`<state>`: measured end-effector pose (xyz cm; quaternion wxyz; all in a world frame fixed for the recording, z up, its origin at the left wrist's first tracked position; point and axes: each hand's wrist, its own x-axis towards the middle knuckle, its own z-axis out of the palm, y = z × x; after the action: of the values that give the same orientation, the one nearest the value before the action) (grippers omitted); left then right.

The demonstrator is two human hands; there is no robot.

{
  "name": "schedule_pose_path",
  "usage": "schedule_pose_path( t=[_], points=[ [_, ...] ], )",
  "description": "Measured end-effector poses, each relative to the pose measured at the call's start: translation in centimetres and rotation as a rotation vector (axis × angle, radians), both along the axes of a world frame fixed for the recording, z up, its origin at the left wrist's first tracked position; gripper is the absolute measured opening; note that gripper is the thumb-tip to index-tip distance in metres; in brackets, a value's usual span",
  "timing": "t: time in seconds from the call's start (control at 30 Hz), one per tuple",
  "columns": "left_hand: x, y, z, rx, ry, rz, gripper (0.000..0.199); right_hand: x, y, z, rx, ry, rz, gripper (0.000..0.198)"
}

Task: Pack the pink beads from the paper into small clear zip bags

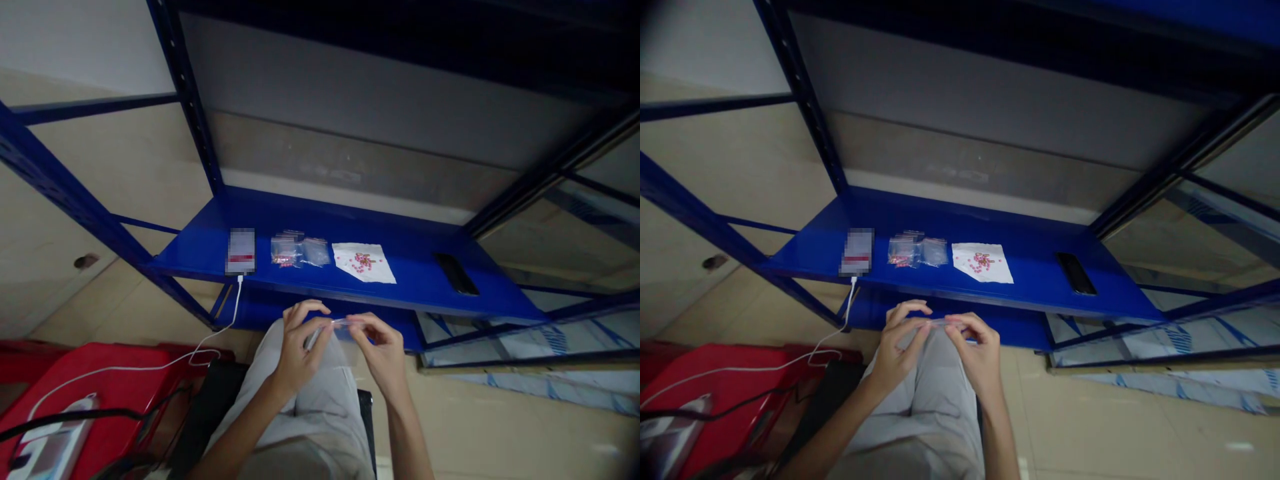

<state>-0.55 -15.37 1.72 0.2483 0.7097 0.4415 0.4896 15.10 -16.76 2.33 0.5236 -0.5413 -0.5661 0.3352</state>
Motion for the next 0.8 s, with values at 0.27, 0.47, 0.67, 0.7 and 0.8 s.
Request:
schedule_pose_path(
  t=[0.27, 0.47, 0.67, 0.7, 0.8],
  points=[
    [-3.0, -5.3, 1.6, 0.05, 0.078, -0.033, 0.028, -3.3, -5.6, 1.3, -0.032, 0.109, 0.053, 0.012],
    [-4.6, -7.2, 2.3, 0.193, 0.157, 0.035, 0.023, -5.0, -7.8, 2.2, 0.009, -0.02, 0.009, 0.014],
    [-5.4, -8.0, 2.1, 0.286, 0.185, 0.082, 0.021, -5.8, -8.3, 3.0, 0.043, -0.076, -0.024, 0.014],
    [-5.4, -8.0, 2.1, 0.277, 0.175, 0.085, 0.022, -5.8, -8.3, 3.1, 0.047, -0.068, -0.017, 0.015],
    [-5.6, -7.8, 2.1, 0.213, 0.126, 0.046, 0.021, -5.6, -8.3, 3.1, 0.049, -0.032, 0.008, 0.015]
  ],
)
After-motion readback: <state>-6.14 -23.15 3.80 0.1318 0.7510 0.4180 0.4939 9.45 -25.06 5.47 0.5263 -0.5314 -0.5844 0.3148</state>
